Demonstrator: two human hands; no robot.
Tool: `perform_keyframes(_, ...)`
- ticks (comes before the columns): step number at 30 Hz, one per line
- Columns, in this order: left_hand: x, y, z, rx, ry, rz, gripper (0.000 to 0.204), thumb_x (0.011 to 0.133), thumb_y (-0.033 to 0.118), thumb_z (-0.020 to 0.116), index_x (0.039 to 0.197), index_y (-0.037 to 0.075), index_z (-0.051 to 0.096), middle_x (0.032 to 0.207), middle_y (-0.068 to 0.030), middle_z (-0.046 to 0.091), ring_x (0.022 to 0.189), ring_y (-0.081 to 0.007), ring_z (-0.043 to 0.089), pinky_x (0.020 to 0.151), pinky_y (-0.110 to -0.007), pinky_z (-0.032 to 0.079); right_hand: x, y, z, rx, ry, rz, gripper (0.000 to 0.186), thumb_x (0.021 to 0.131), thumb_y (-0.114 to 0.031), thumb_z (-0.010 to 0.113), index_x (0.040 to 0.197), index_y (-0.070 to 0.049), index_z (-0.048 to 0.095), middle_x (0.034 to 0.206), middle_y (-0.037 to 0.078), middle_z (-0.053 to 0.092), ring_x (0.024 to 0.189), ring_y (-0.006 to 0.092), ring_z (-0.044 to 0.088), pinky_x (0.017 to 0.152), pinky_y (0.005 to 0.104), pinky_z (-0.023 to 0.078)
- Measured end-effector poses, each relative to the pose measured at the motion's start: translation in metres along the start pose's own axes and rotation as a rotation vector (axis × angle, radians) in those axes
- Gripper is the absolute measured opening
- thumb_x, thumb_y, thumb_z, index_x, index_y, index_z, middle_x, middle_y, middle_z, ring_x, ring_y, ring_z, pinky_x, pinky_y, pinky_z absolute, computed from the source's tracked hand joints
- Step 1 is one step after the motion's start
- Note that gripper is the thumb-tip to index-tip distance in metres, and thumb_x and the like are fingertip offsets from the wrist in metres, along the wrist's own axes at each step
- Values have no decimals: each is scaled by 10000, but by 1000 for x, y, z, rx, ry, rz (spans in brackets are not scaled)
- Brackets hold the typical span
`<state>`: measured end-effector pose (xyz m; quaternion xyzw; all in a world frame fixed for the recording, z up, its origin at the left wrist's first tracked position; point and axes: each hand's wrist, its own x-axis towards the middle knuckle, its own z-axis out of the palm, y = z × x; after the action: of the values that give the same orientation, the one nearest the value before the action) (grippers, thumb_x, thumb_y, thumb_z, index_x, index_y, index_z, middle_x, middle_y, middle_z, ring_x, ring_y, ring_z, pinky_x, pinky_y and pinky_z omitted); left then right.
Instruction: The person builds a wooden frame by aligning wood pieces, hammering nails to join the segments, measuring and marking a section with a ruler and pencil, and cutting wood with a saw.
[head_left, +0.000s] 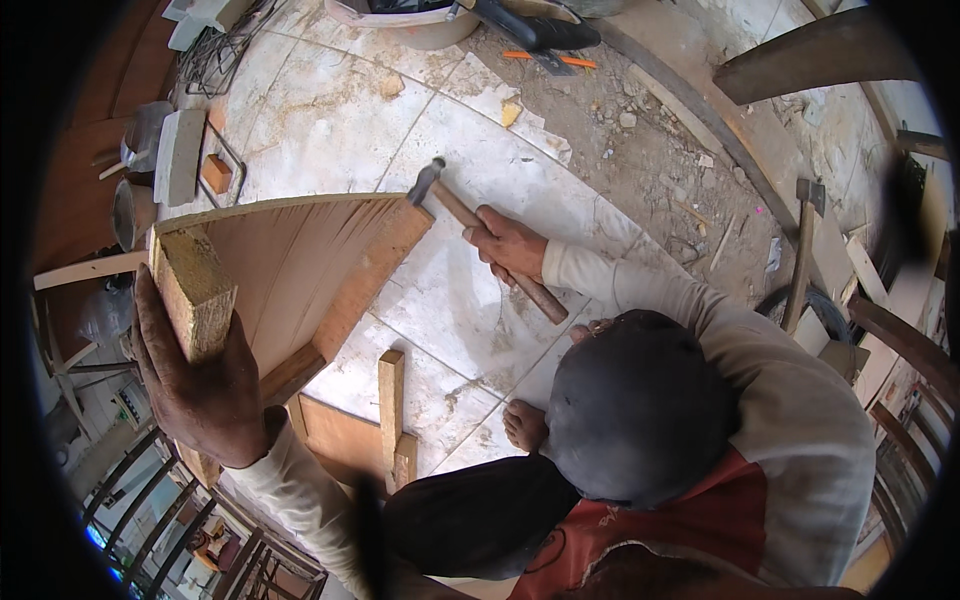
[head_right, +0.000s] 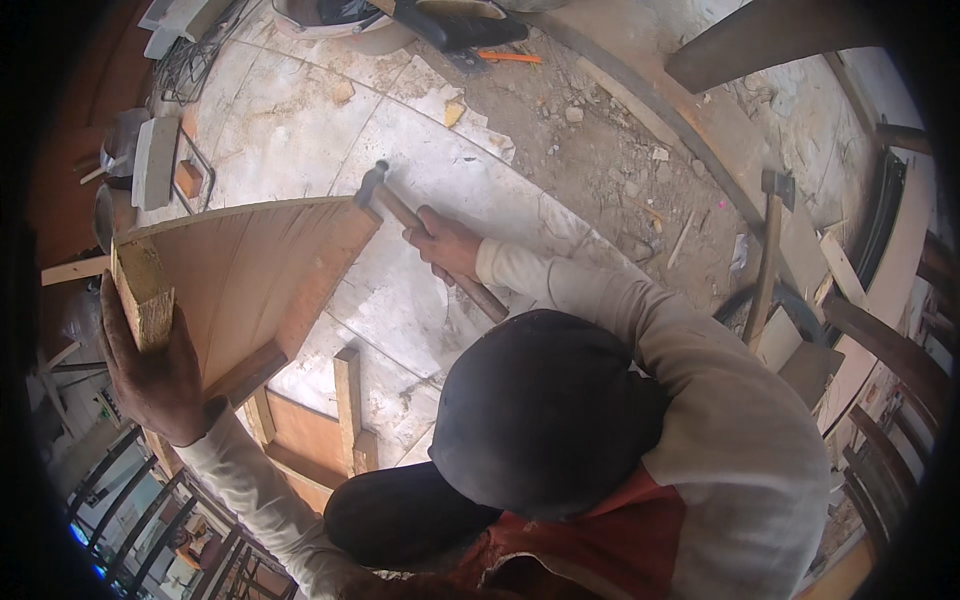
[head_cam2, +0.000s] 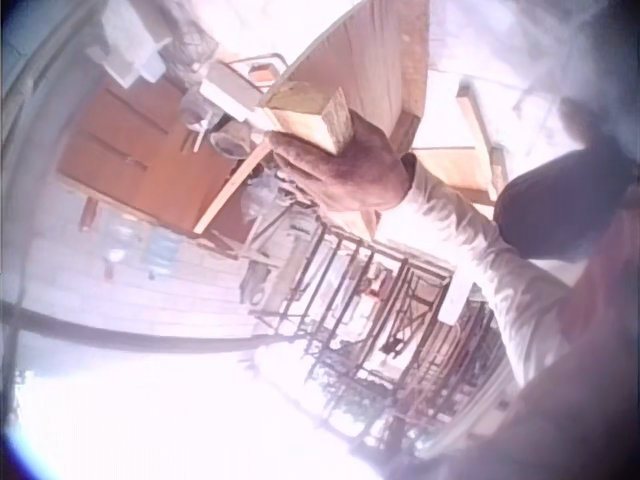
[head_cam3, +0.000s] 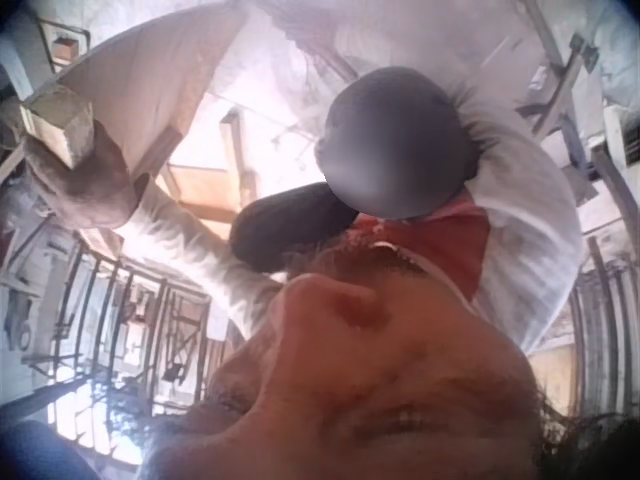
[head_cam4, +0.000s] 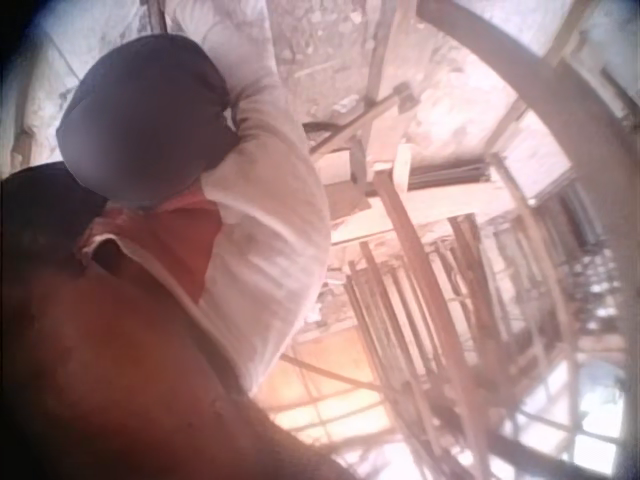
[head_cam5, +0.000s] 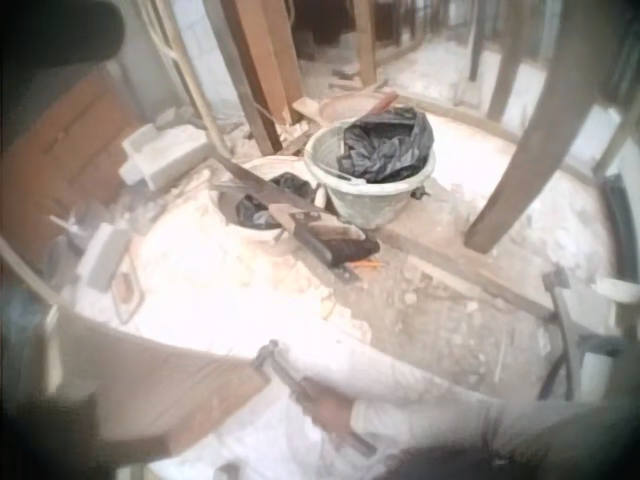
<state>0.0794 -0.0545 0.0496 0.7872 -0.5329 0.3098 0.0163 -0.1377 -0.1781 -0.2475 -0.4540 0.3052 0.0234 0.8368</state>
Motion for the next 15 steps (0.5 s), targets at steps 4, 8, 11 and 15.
perform_keyframes(4,-1,-1,0,10,36,23,647,787,201,799,1397,112,602,1320,-156,656,1147,-355,673,915,-430,569,-3,-4,8,80,225,-60,288,1039,-322,515,1062,-52,419,751,59,498,468,147,515,379,347,438)
perform_keyframes(8,-4,-3,1,-4,21,-31,664,780,209,802,1409,167,594,1327,-113,659,1150,-330,675,908,-421,572,-16,4,18,-20,90,63,294,1038,-317,518,1077,-43,418,756,56,504,454,124,496,361,323,419)
perform_keyframes(11,-2,-5,2,-14,53,-21,669,769,200,804,1404,175,595,1343,-95,655,1166,-314,671,922,-409,570,-28,16,20,58,195,37,297,1037,-318,518,1083,-47,405,753,59,498,462,132,499,363,335,422)
perform_keyframes(15,-4,-4,1,-14,40,-18,741,710,177,838,1408,149,590,1323,-126,654,1161,-332,664,931,-411,562,-39,30,21,-43,92,58,314,1033,-323,527,1090,-27,439,743,39,480,467,130,492,386,321,438)
